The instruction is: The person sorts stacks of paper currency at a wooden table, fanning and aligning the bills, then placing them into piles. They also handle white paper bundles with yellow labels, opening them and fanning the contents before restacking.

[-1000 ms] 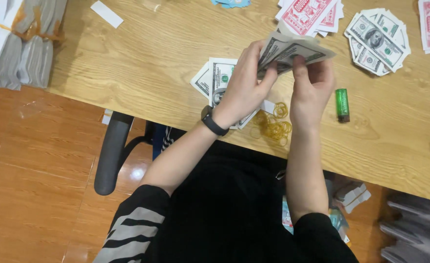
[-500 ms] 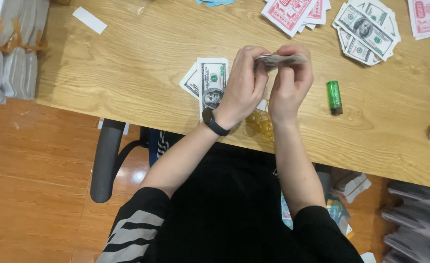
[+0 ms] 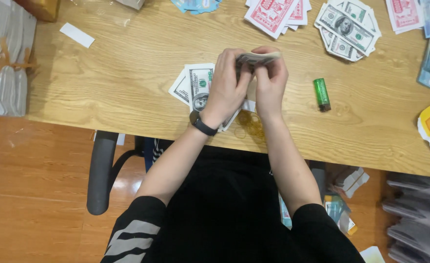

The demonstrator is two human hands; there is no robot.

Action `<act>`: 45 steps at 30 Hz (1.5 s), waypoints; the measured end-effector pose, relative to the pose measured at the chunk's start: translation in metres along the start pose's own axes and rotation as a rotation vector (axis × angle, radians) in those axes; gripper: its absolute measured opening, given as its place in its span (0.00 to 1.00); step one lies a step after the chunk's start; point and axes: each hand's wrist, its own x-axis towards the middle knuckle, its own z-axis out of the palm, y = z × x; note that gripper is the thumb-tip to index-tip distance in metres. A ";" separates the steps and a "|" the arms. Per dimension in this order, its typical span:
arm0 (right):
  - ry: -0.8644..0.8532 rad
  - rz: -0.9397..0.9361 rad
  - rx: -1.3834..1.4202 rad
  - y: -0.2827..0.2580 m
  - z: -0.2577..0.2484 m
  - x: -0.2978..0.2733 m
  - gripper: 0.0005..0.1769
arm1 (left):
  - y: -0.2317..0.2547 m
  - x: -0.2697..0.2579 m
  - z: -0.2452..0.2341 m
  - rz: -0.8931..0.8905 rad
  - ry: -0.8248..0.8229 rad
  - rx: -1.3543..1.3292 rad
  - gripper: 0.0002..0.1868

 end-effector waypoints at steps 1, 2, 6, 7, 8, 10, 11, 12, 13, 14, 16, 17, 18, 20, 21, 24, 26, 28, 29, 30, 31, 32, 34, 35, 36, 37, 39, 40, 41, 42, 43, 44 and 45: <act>-0.039 0.024 0.006 0.002 -0.001 0.000 0.11 | 0.000 0.001 -0.002 -0.034 -0.030 -0.002 0.07; -0.032 0.024 0.002 0.002 -0.003 -0.001 0.11 | 0.003 0.003 -0.003 -0.032 -0.036 -0.007 0.07; -0.156 0.196 -0.001 -0.016 -0.013 -0.005 0.11 | 0.006 0.011 -0.010 -0.414 0.219 -0.689 0.08; -0.149 0.258 -0.037 -0.025 -0.016 -0.005 0.12 | 0.005 0.013 -0.013 -0.505 0.262 -0.955 0.13; -0.147 0.256 -0.040 -0.029 -0.020 -0.001 0.12 | 0.007 0.013 -0.014 -0.505 0.259 -0.958 0.13; 0.034 0.520 0.228 -0.036 -0.028 0.006 0.08 | 0.011 0.011 -0.018 -0.543 0.220 -1.044 0.09; 0.037 0.520 0.227 -0.032 -0.039 0.011 0.08 | 0.011 0.006 -0.014 -0.544 0.219 -1.046 0.09; 0.062 0.490 0.288 -0.027 -0.049 0.017 0.02 | 0.011 0.001 -0.010 -0.593 0.170 -1.030 0.11; 0.087 0.460 0.350 -0.023 -0.060 0.023 0.03 | 0.011 -0.003 -0.005 -0.642 0.122 -1.013 0.13; 0.090 0.456 0.350 -0.013 -0.082 0.042 0.03 | 0.017 -0.005 -0.013 -0.640 0.118 -1.014 0.13; 0.154 0.196 0.034 0.006 -0.129 0.079 0.07 | 0.028 -0.009 -0.027 -0.569 -0.179 -0.673 0.20; 0.155 0.196 0.031 0.000 -0.155 0.097 0.07 | 0.030 -0.010 -0.041 -0.570 -0.181 -0.676 0.20; 0.173 0.236 -0.157 -0.005 -0.181 0.116 0.07 | 0.032 -0.012 -0.055 -0.404 -0.217 -0.428 0.12; 0.184 0.279 -0.349 0.004 -0.232 0.146 0.08 | 0.034 -0.017 -0.079 -0.244 -0.246 -0.182 0.07; 0.144 0.377 -0.446 0.019 -0.258 0.157 0.08 | 0.035 -0.020 -0.088 -0.205 -0.286 -0.059 0.08; 0.014 0.530 -0.633 0.048 -0.296 0.178 0.16 | 0.022 -0.035 -0.098 -0.114 -0.322 0.120 0.08; -0.076 0.587 -0.723 0.062 -0.306 0.186 0.15 | 0.013 -0.044 -0.100 -0.066 -0.323 0.173 0.07; -0.268 0.530 -0.818 0.076 -0.313 0.193 0.10 | 0.008 -0.049 -0.102 -0.036 -0.286 0.243 0.08; -0.273 0.534 -0.818 0.067 -0.301 0.194 0.10 | 0.004 -0.051 -0.102 -0.042 -0.286 0.244 0.08; -0.325 0.423 -0.846 0.058 -0.289 0.194 0.08 | -0.001 -0.054 -0.102 -0.012 -0.271 0.289 0.09; -0.377 0.311 -0.871 0.050 -0.277 0.195 0.14 | -0.006 -0.056 -0.102 0.017 -0.255 0.334 0.10; -0.384 0.319 -0.869 0.050 -0.267 0.192 0.14 | -0.011 -0.062 -0.102 0.008 -0.258 0.336 0.10; -0.006 -0.012 -0.865 0.052 -0.244 0.190 0.19 | -0.022 -0.071 -0.102 0.140 -0.289 0.522 0.09; -0.016 -0.011 -0.859 0.037 -0.209 0.173 0.19 | -0.022 -0.072 -0.100 0.132 -0.287 0.529 0.09; -0.135 0.201 -0.796 0.023 -0.174 0.155 0.11 | -0.022 -0.074 -0.098 0.162 -0.321 0.597 0.12; -0.262 0.406 -0.720 0.008 -0.139 0.136 0.10 | -0.022 -0.077 -0.097 0.191 -0.356 0.665 0.14; -0.503 0.414 -0.721 -0.037 -0.064 0.084 0.12 | -0.029 -0.080 -0.094 0.236 -0.313 0.665 0.11; -0.732 0.421 -0.725 -0.061 -0.029 0.056 0.19 | -0.032 -0.083 -0.092 0.289 -0.272 0.653 0.10; -0.741 0.417 -0.720 -0.055 -0.013 0.043 0.19 | -0.030 -0.084 -0.093 0.283 -0.268 0.661 0.10; -0.797 0.343 -0.726 -0.050 0.004 0.031 0.19 | -0.028 -0.085 -0.093 0.290 -0.269 0.668 0.11; -0.852 0.268 -0.730 -0.045 0.020 0.017 0.19 | -0.026 -0.086 -0.094 0.297 -0.270 0.675 0.12; -0.862 0.262 -0.728 -0.044 0.029 0.011 0.19 | -0.026 -0.088 -0.094 0.291 -0.263 0.681 0.12; -0.857 0.283 -0.761 -0.043 0.038 0.004 0.23 | -0.025 -0.089 -0.094 0.298 -0.260 0.689 0.12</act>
